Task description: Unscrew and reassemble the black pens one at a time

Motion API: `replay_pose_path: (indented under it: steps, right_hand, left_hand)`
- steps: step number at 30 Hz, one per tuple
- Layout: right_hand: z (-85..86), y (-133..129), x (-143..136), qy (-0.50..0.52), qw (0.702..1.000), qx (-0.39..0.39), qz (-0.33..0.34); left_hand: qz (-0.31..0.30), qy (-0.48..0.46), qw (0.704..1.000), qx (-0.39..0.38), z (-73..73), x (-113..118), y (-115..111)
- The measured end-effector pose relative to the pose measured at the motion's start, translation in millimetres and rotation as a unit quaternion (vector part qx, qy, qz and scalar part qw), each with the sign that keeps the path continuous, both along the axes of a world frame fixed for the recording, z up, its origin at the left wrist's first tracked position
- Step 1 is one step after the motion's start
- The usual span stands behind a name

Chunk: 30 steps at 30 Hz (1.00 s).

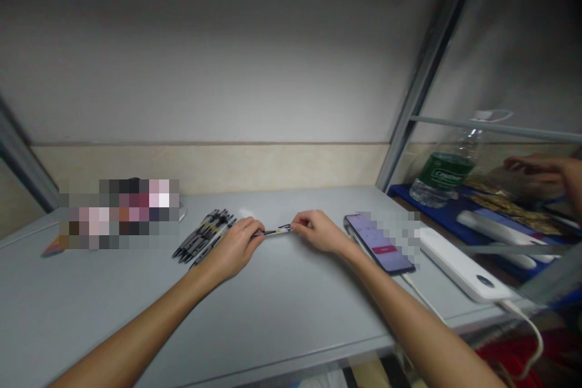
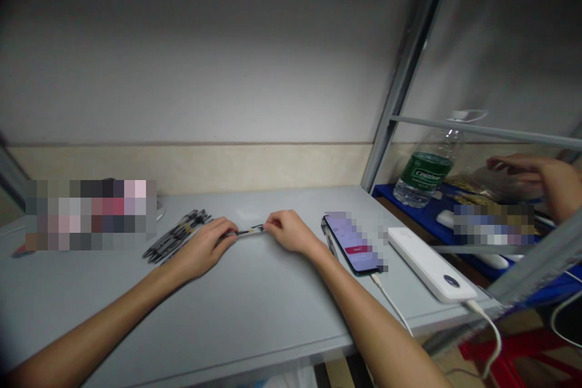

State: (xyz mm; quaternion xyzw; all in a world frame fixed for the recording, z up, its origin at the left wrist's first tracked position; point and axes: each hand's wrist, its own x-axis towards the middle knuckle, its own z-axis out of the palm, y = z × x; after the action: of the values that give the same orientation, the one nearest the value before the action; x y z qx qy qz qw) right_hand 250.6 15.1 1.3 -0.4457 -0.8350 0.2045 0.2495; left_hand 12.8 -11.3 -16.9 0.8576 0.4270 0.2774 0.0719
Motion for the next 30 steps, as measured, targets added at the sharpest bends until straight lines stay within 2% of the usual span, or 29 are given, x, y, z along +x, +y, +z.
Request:
replay_pose_path:
  steps: [3,5,8,10,15,18,20,25,27,30]
  right_hand:
    - [7.2,0.4,2.4,0.088,0.994,-0.064,-0.009]
    - [9.4,-1.8,1.4,0.146,0.979,-0.144,0.016]
    - [8.1,-6.3,-1.3,0.186,0.935,-0.287,0.094]
    - [5.5,-8.4,-2.7,0.195,0.905,-0.353,0.139]
    - [3.7,-9.4,-3.6,0.259,0.843,-0.441,0.164]
    - [4.8,-9.8,-4.5,0.279,0.826,-0.460,0.168]
    - [3.8,-10.1,-6.0,0.281,0.832,-0.450,0.164]
    - [-1.0,-10.4,-9.4,0.260,0.869,-0.393,0.149]
    - [-0.7,-10.9,-9.8,0.218,0.902,-0.342,0.147]
    - [1.5,-12.3,-10.8,0.129,0.966,-0.186,0.123]
  left_hand:
    - [0.014,0.000,0.999,0.039,5.5,-2.8,1.6]
    - [0.014,0.008,0.998,0.066,9.1,-3.6,0.9]
    - [0.010,0.038,0.994,0.104,13.5,-2.4,-2.7]
    - [0.013,0.070,0.990,0.123,15.6,-0.4,-5.5]
    - [0.052,0.160,0.972,0.166,17.7,3.2,-8.4]
    - [0.070,0.195,0.961,0.184,16.5,2.9,-7.6]
    - [0.070,0.208,0.957,0.189,14.9,2.1,-7.1]
    - [0.045,0.198,0.965,0.169,9.0,-0.1,-6.9]
    - [0.038,0.188,0.970,0.150,5.5,-0.4,-6.7]
    - [0.047,0.169,0.979,0.103,-0.4,-0.3,-5.5]
